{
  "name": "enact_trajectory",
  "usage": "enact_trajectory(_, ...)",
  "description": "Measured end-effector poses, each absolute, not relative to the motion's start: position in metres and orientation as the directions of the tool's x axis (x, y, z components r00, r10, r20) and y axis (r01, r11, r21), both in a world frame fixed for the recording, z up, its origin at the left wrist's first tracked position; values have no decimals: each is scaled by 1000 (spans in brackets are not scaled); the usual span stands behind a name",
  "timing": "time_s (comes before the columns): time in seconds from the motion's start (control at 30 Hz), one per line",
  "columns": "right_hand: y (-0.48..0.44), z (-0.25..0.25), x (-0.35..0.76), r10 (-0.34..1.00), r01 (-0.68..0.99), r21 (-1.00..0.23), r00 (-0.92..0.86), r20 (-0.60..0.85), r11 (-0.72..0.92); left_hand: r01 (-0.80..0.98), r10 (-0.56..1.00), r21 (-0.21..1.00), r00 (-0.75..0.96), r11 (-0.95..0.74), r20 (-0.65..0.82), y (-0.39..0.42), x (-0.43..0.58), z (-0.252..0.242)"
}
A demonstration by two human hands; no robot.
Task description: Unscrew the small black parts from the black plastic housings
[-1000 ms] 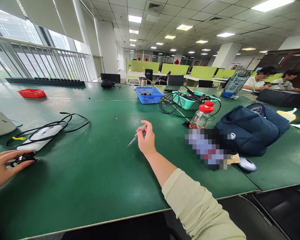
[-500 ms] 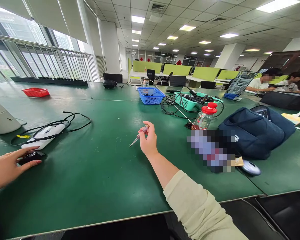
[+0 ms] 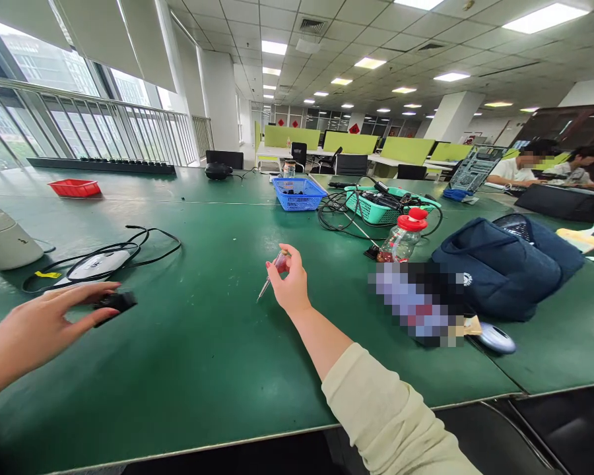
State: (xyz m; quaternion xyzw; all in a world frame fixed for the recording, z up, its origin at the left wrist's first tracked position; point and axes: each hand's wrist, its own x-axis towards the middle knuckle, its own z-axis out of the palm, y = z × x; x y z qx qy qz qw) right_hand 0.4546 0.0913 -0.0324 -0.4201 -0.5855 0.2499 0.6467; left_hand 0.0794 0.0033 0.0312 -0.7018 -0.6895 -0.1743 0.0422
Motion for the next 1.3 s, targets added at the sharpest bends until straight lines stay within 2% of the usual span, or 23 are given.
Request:
enact_trajectory(0.13, 88, -28, 453, 814, 215, -823, 151, 560, 526, 878, 910, 263, 348, -401, 226, 17, 153, 41)
enact_trajectory(0.27, 81, -22, 452, 816, 252, -814, 125, 564, 524, 785, 848, 328, 512, -526, 137, 42, 217, 28)
enact_trajectory(0.47, 77, -17, 453, 778, 387, -737, 77, 624, 554, 737, 840, 414, 519, -533, 158, 68, 251, -6)
enact_trajectory(0.57, 80, -18, 456, 778, 412, -738, 100, 620, 534, 718, 840, 448, 512, -533, 178, 72, 249, -17)
enact_trajectory(0.7, 85, -21, 458, 795, 394, -772, 149, 588, 498, 708, 855, 494, 489, -504, 172, 74, 246, -22)
enact_trajectory(0.9, 81, -19, 458, 833, 296, -805, 48, 551, 514, 657, 874, 609, 467, -443, 132, 75, 246, -23)
enact_trajectory(1.0, 76, -15, 458, 835, 273, -812, 55, 548, 515, 634, 889, 665, 445, -395, 105, 75, 245, -23)
enact_trajectory(1.1, 71, -11, 459, 828, 246, -815, 77, 556, 525, 658, 901, 654, 426, -373, 85, 76, 244, -24)
enact_trajectory(1.3, 64, -8, 453, 772, 227, -757, 35, 635, 612, 695, 860, 536, 493, -480, 130, 76, 243, -24)
